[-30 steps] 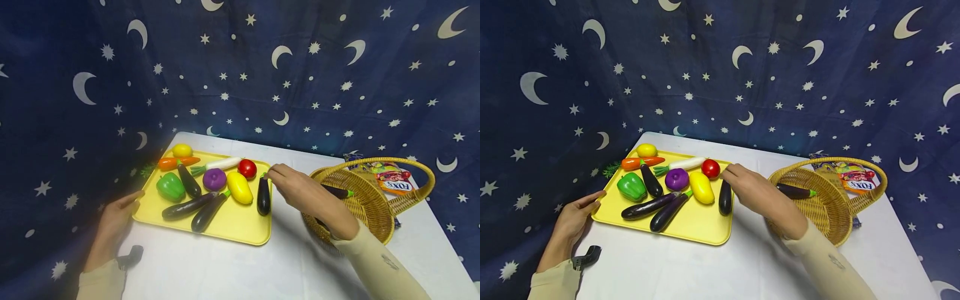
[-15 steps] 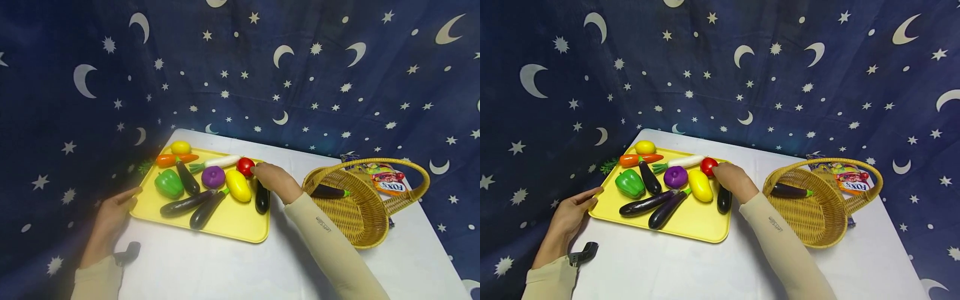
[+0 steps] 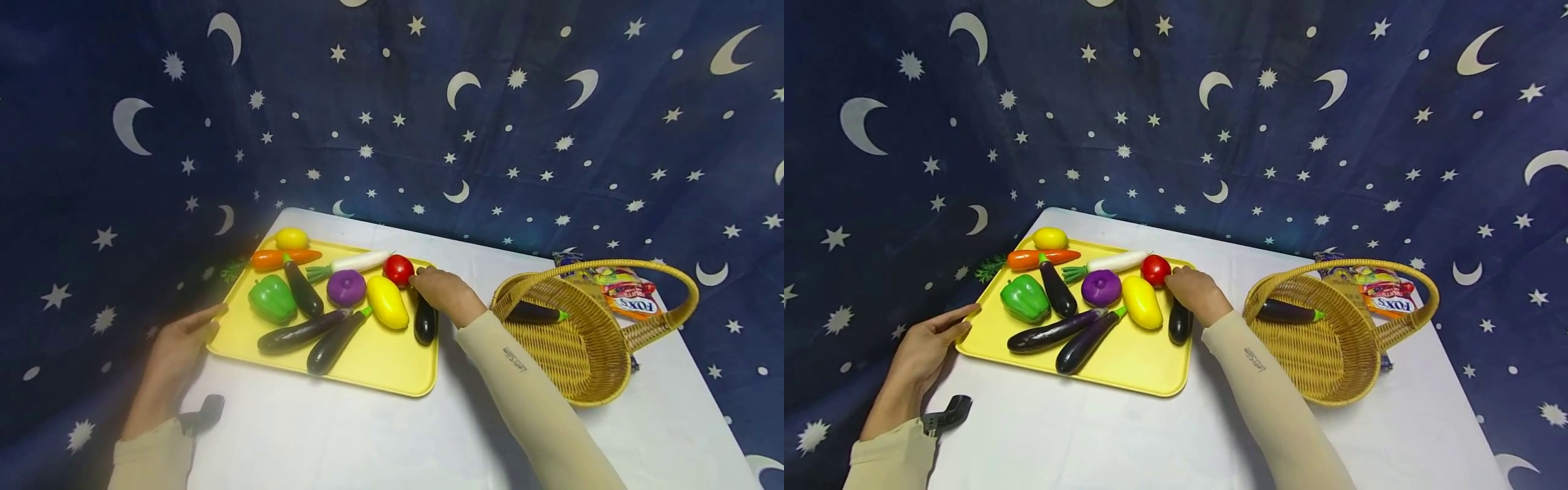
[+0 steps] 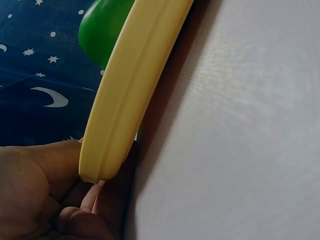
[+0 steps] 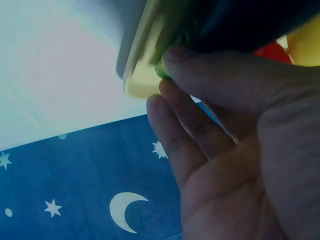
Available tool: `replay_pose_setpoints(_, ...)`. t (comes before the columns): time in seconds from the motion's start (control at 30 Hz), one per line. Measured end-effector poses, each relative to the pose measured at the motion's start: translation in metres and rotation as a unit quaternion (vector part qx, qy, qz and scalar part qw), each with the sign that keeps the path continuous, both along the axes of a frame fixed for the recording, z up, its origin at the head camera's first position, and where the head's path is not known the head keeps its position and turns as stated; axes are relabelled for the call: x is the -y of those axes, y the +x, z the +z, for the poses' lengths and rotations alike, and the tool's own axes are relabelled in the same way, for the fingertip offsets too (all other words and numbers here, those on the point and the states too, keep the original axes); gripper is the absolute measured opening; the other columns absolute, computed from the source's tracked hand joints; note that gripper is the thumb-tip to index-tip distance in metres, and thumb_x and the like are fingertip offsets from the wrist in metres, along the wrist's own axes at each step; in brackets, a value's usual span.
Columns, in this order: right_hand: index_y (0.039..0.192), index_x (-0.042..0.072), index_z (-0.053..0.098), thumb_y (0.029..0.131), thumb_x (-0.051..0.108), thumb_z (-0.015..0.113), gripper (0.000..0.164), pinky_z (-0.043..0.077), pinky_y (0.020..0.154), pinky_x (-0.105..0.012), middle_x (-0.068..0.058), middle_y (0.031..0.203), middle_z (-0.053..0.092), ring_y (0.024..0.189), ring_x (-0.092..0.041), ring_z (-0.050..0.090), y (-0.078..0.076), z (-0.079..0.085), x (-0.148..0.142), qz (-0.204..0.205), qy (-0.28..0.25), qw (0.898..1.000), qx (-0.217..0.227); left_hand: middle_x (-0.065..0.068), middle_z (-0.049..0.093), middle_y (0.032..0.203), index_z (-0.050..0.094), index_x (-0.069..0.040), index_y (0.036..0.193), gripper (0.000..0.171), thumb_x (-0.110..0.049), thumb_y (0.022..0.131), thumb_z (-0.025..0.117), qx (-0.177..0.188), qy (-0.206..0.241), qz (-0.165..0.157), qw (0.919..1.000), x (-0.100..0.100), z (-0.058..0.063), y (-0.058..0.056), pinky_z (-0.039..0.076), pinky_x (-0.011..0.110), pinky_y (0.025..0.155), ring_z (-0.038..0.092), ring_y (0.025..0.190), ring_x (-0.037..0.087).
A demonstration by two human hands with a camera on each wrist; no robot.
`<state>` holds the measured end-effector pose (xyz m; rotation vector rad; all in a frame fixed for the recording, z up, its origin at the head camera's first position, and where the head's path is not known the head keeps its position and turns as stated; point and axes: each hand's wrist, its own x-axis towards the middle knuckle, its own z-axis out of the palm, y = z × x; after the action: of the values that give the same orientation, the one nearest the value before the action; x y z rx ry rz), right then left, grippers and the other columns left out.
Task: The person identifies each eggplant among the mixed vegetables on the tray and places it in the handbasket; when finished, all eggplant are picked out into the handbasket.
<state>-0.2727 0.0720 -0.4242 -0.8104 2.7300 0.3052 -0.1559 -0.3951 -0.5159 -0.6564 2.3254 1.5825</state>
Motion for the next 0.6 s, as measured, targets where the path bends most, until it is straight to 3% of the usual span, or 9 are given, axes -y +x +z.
replay_pose_setpoints(0.33, 0.136, 0.013, 0.069, 0.109, 0.008, 0.057, 0.030, 0.057, 0.112, -0.053, -0.017, 0.130, 0.071, 0.118, -0.035, 0.066, -0.001, -0.004, -0.004, -0.005, -0.006, 1.000, -0.001, 0.000, 0.027, 0.178, 0.049, -0.042, 0.159, 0.050, -0.049, 0.110, 0.053, 0.011, 0.002, 0.005, 0.9999, 0.001, 0.000, -0.002, 0.021, 0.073, 0.129, 0.018, 0.166, 0.043)
replay_pose_setpoints(0.6, 0.143, 0.010, 0.063, 0.101, -0.009, 0.061, 0.047, 0.049, 0.121, -0.057, -0.017, 0.138, 0.068, 0.130, -0.037, 0.063, 0.013, 0.028, -0.012, -0.020, -0.023, 1.000, 0.002, -0.001, 0.025, 0.179, 0.050, -0.042, 0.158, 0.049, -0.049, 0.110, 0.053, 0.010, 0.007, 0.009, 0.9999, -0.001, 0.005, -0.002, 0.019, 0.073, 0.130, 0.015, 0.167, 0.041)
